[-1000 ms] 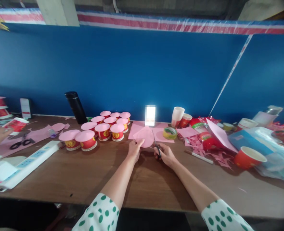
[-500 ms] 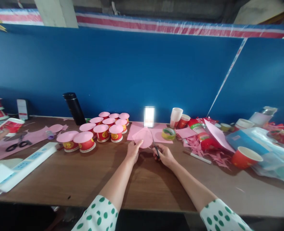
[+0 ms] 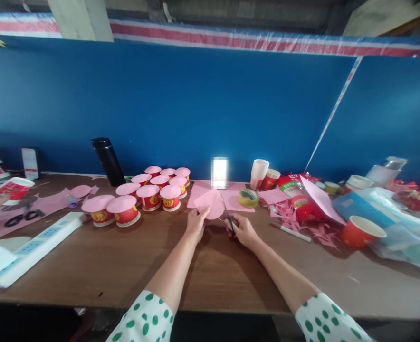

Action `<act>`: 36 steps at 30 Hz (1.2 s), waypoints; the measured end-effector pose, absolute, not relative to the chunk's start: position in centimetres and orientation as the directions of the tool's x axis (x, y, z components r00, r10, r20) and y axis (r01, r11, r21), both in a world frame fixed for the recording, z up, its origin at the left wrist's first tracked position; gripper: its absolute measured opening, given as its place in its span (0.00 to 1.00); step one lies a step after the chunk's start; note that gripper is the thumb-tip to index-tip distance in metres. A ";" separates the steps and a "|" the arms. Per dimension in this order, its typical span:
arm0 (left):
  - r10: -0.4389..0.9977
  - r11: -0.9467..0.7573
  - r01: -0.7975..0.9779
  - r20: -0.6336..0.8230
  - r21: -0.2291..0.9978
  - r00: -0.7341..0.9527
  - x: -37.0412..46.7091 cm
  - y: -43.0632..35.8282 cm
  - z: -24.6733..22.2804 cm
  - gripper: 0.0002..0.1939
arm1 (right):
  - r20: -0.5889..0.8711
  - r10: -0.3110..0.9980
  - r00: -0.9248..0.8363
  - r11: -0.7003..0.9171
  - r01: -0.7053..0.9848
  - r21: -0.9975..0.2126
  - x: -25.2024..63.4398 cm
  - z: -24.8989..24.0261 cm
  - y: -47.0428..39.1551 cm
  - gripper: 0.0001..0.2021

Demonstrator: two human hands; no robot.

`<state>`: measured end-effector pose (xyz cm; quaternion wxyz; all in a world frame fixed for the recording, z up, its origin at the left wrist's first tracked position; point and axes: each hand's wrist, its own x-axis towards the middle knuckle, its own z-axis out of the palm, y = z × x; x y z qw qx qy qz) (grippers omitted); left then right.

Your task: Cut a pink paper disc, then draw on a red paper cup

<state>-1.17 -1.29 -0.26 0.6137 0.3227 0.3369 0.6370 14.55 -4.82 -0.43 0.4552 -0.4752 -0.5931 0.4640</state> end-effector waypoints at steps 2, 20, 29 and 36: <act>0.999 -0.018 -0.563 -0.005 0.826 -0.039 -1.2 -1.3 -0.3 0.20 | 0.098 0.986 -0.132 0.116 0.139 -0.983 14.5 -0.4 -4.8 0.16; 0.999 -0.035 -0.542 0.011 0.839 -0.048 -1.0 -1.4 0.0 0.19 | 0.122 0.970 -0.211 0.143 0.088 -0.986 15.3 -0.3 -5.0 0.19; 1.000 -0.025 -0.541 0.014 0.841 -0.023 -0.9 -1.4 -0.2 0.20 | 0.108 0.970 -0.216 0.133 0.104 -0.986 15.2 -0.1 -5.0 0.19; 0.999 -0.030 -0.502 0.004 0.864 -0.052 -0.9 -1.4 -0.3 0.20 | 0.114 0.972 -0.204 0.131 0.073 -0.989 15.2 -0.5 -4.8 0.19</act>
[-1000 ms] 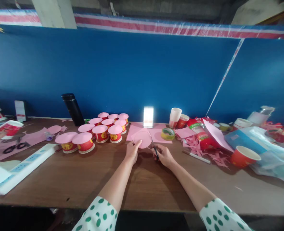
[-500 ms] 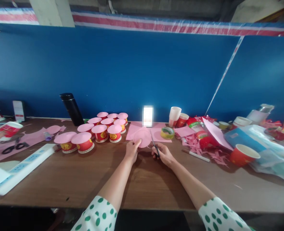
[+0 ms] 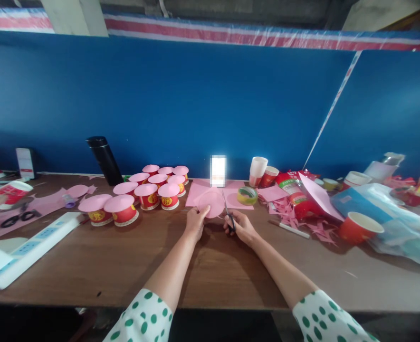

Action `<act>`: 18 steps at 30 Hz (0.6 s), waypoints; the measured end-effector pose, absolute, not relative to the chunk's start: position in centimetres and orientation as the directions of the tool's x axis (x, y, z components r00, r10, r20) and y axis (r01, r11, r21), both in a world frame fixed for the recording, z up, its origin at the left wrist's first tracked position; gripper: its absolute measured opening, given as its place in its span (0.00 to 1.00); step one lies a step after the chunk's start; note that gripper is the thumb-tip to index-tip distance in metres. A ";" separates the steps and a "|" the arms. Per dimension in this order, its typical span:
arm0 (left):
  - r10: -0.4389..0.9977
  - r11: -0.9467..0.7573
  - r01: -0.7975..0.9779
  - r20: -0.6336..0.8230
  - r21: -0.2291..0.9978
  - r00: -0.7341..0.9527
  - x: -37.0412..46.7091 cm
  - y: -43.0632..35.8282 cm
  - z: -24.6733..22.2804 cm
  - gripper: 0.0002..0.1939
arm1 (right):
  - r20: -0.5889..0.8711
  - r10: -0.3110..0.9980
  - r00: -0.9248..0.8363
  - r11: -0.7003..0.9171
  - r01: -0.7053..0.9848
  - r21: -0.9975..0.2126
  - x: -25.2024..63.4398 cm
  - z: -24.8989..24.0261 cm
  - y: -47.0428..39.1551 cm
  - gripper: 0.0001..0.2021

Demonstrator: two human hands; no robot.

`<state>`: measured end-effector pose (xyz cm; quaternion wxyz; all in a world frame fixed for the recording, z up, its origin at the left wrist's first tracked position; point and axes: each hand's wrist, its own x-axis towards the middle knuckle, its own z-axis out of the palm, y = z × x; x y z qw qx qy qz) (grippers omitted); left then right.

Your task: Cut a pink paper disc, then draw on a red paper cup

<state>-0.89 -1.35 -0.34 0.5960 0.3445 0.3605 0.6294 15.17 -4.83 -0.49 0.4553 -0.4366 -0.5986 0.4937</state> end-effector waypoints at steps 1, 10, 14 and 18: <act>0.998 -0.027 -0.496 -0.002 0.868 -0.058 -0.9 -1.3 -0.4 0.20 | 0.114 0.972 -0.205 0.131 0.073 -0.989 15.2 -0.5 -4.8 0.19; 0.994 -0.060 -0.465 0.008 0.883 -0.113 -0.8 -0.9 -1.0 0.19 | 0.118 0.971 -0.210 0.138 0.082 -0.987 15.2 -0.5 -4.8 0.18; 0.993 -0.072 -0.453 0.020 0.889 -0.120 -0.9 -0.8 -1.2 0.20 | 0.121 0.970 -0.209 0.142 0.086 -0.986 15.2 -0.5 -4.8 0.18; 0.991 -0.078 -0.437 0.022 0.896 -0.130 -1.0 -0.6 -1.4 0.21 | 0.122 0.970 -0.211 0.145 0.098 -0.985 15.2 -0.5 -4.8 0.18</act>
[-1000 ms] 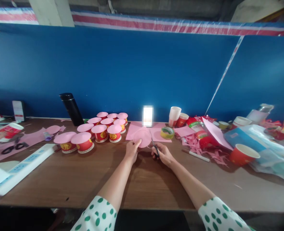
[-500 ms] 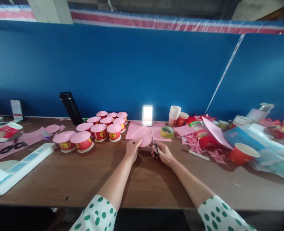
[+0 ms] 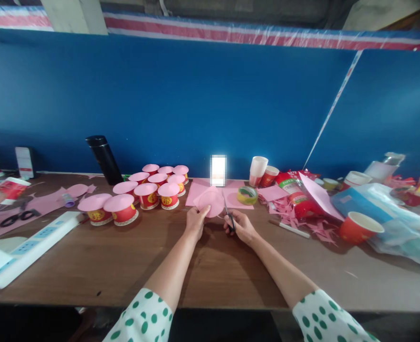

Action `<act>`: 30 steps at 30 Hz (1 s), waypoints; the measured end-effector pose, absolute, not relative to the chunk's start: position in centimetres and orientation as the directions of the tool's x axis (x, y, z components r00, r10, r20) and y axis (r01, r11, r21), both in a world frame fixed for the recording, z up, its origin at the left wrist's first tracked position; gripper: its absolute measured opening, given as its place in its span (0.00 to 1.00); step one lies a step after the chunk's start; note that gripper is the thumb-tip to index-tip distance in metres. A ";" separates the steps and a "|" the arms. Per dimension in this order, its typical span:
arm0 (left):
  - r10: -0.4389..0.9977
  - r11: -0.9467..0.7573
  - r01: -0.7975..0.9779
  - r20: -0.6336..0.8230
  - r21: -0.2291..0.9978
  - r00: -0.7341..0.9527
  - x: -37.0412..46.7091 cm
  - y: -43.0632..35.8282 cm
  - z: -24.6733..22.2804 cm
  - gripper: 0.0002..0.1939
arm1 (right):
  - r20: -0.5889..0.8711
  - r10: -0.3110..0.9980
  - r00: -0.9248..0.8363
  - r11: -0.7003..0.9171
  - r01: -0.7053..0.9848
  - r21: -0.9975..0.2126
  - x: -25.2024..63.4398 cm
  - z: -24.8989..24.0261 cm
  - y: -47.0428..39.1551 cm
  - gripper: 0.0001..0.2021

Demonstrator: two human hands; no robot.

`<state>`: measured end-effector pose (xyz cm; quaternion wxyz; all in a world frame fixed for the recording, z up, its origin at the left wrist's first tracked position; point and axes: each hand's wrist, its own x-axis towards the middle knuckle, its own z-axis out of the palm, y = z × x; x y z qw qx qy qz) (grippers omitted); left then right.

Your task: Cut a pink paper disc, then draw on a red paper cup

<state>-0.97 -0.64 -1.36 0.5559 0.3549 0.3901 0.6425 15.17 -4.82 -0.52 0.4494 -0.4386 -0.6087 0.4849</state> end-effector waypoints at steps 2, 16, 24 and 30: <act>0.991 -0.076 -0.427 0.022 0.901 -0.130 -1.0 -0.6 -1.4 0.20 | 0.122 0.971 -0.208 0.146 0.106 -0.984 15.1 -0.5 -4.8 0.19; 0.992 -0.087 -0.424 0.039 0.901 -0.121 -0.9 -0.7 -1.3 0.21 | 0.126 0.974 -0.187 0.150 0.121 -0.981 15.1 -0.4 -4.9 0.18; 0.991 -0.091 -0.427 0.039 0.900 -0.128 -1.0 -0.6 -1.5 0.20 | 0.115 0.978 -0.174 0.140 0.139 -0.980 14.9 -0.2 -5.0 0.18; 0.992 -0.067 -0.452 0.009 0.889 -0.129 -0.9 -0.8 -1.2 0.20 | 0.108 0.980 -0.164 0.133 0.147 -0.980 14.9 -0.2 -5.0 0.17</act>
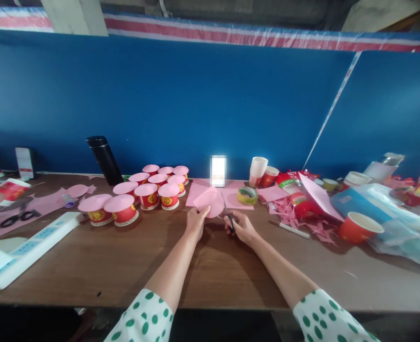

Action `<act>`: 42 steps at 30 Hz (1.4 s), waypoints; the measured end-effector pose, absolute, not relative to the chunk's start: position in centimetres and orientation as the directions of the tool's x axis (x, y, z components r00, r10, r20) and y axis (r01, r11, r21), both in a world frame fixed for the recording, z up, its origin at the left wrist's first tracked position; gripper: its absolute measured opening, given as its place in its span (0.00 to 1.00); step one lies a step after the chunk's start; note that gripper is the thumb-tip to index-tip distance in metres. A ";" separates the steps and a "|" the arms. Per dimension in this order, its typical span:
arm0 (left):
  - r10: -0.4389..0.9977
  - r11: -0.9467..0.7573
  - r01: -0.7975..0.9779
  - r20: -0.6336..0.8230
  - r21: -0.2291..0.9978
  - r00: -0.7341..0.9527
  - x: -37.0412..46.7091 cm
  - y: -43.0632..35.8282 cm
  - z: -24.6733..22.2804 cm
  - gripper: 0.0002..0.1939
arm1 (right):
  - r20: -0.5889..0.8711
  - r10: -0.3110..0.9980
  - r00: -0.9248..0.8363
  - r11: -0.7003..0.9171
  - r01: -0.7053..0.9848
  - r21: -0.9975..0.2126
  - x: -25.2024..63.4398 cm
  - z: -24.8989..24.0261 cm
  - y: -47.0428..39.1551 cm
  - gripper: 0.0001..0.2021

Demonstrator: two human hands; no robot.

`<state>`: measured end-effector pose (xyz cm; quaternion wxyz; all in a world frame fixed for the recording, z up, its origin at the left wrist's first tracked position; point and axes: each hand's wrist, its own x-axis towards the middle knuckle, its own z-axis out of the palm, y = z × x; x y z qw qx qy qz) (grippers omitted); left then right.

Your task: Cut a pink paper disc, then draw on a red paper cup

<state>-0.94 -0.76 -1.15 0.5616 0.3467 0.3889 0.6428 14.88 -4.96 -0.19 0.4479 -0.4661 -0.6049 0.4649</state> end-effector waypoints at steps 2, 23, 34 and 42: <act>0.991 -0.069 -0.457 0.009 0.887 -0.133 -0.9 -0.7 -1.2 0.20 | 0.108 0.981 -0.161 0.132 0.145 -0.981 14.9 -0.1 -5.0 0.17; 0.994 -0.061 -0.491 0.008 0.869 -0.110 -1.0 -0.9 -0.8 0.19 | 0.083 0.986 -0.143 0.103 0.141 -0.985 14.7 -0.1 -4.9 0.16; 0.995 -0.067 -0.512 0.016 0.857 -0.102 -1.0 -1.0 -0.8 0.18 | 0.073 0.988 -0.135 0.094 0.156 -0.983 14.6 -0.1 -4.9 0.16; 0.990 -0.075 -0.500 0.005 0.862 -0.140 -0.9 -1.2 -0.5 0.21 | 0.086 0.987 -0.137 0.110 0.181 -0.977 14.5 -0.3 -4.8 0.16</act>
